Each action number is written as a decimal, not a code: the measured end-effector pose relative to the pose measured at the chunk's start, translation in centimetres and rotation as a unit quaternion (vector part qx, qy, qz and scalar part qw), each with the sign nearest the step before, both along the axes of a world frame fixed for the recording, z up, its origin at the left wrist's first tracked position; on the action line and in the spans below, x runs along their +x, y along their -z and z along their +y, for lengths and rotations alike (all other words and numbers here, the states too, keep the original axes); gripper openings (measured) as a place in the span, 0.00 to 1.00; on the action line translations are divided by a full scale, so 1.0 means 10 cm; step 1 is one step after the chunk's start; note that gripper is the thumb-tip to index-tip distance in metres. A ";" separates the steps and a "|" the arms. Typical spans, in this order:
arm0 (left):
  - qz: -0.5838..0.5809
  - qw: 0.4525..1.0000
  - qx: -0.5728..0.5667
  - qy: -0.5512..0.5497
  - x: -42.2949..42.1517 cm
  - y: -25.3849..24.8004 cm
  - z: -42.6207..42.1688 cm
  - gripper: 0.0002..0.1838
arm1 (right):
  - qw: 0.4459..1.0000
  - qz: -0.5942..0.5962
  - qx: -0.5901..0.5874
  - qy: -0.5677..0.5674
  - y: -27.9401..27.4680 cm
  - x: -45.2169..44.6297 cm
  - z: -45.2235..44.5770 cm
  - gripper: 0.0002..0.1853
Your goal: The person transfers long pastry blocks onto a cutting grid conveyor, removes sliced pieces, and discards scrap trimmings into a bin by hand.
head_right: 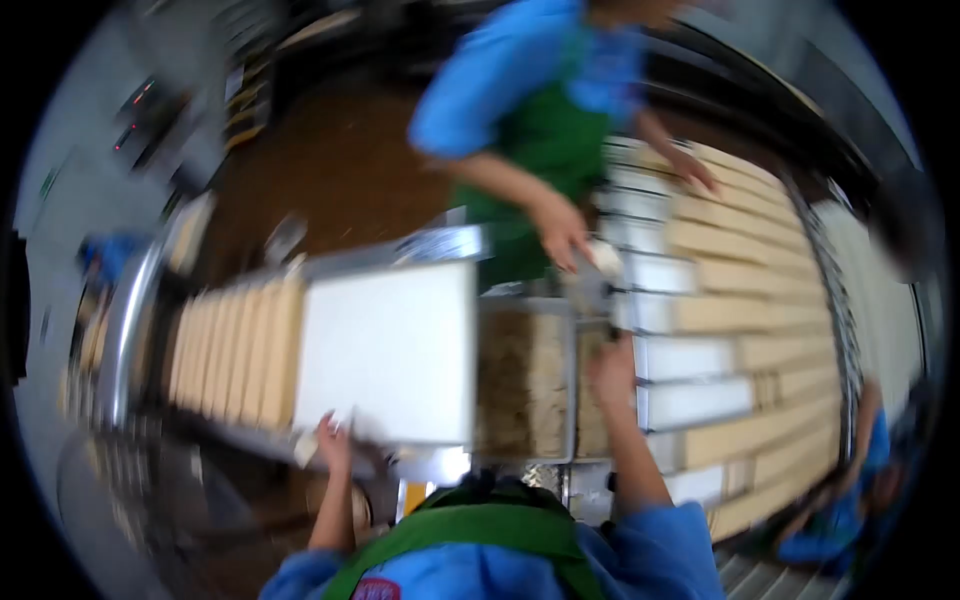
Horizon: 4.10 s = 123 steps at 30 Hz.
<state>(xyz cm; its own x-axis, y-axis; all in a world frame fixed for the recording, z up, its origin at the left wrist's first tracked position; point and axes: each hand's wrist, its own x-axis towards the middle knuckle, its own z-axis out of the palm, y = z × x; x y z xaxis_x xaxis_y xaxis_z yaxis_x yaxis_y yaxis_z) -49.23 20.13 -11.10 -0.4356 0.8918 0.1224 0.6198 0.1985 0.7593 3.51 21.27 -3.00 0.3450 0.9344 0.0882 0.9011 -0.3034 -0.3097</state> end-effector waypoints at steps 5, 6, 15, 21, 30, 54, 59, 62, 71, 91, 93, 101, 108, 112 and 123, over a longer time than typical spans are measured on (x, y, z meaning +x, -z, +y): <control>0.030 0.987 -0.068 -0.145 -0.70 -0.10 -0.15 0.30 | 0.988 -0.007 0.082 -0.131 0.07 -0.79 0.31 0.21; 0.073 0.980 -0.075 -0.166 -0.85 -0.01 -0.14 0.32 | 0.984 0.013 0.069 -0.165 0.18 -1.00 0.41 0.23; 0.029 0.981 -0.062 -0.179 -1.44 -0.05 0.40 0.43 | 0.885 0.119 -0.030 -0.450 0.18 -3.32 1.65 0.28; -0.004 0.983 -0.093 -0.155 -1.31 -0.31 0.56 0.39 | 0.844 0.094 -0.042 -0.526 0.40 -4.53 2.95 0.35; 0.047 0.988 -0.135 -0.060 -1.42 -0.20 0.70 0.47 | 0.885 0.107 -0.112 -0.440 0.70 -5.70 3.82 0.40; 0.179 0.908 -0.266 0.269 -0.42 -0.56 0.66 0.53 | 0.977 0.139 -0.031 -0.161 0.30 -2.45 0.82 0.54; 0.185 0.926 -0.156 0.289 0.59 -1.01 0.42 0.51 | 0.985 0.149 0.044 -0.081 -0.17 -1.47 0.12 0.51; 0.147 0.912 -0.123 0.364 1.34 -1.39 0.23 0.50 | 0.984 0.137 0.106 -0.050 -0.46 -0.67 -0.44 0.50; 0.001 0.847 -0.062 0.528 3.14 -1.82 -0.19 0.29 | 0.956 0.186 0.095 0.206 -0.36 1.45 -1.63 0.44; 0.083 0.740 -0.050 0.666 5.29 -1.13 -0.45 0.38 | 0.915 0.043 -0.011 0.400 -0.21 3.44 -2.04 0.38; -0.183 0.699 -0.214 0.657 5.44 -1.02 -0.43 0.39 | 0.916 0.017 0.009 0.401 -0.23 3.53 -2.14 0.41; -0.349 0.663 -0.314 0.584 5.10 -1.01 -0.22 0.39 | 0.892 -0.040 -0.067 0.446 -0.22 3.33 -2.08 0.45; -0.395 0.776 -0.218 0.442 4.28 -1.12 0.07 0.29 | 0.957 0.086 0.251 0.114 -0.04 1.25 -1.56 0.43; -0.046 0.863 -0.061 0.500 3.60 -0.67 0.26 0.28 | 0.959 0.061 0.277 0.001 -0.07 0.10 -1.50 0.30; 0.203 0.687 -0.143 0.683 2.05 0.47 -0.11 0.17 | 0.993 -0.058 0.101 -0.030 0.10 -0.09 -1.42 0.05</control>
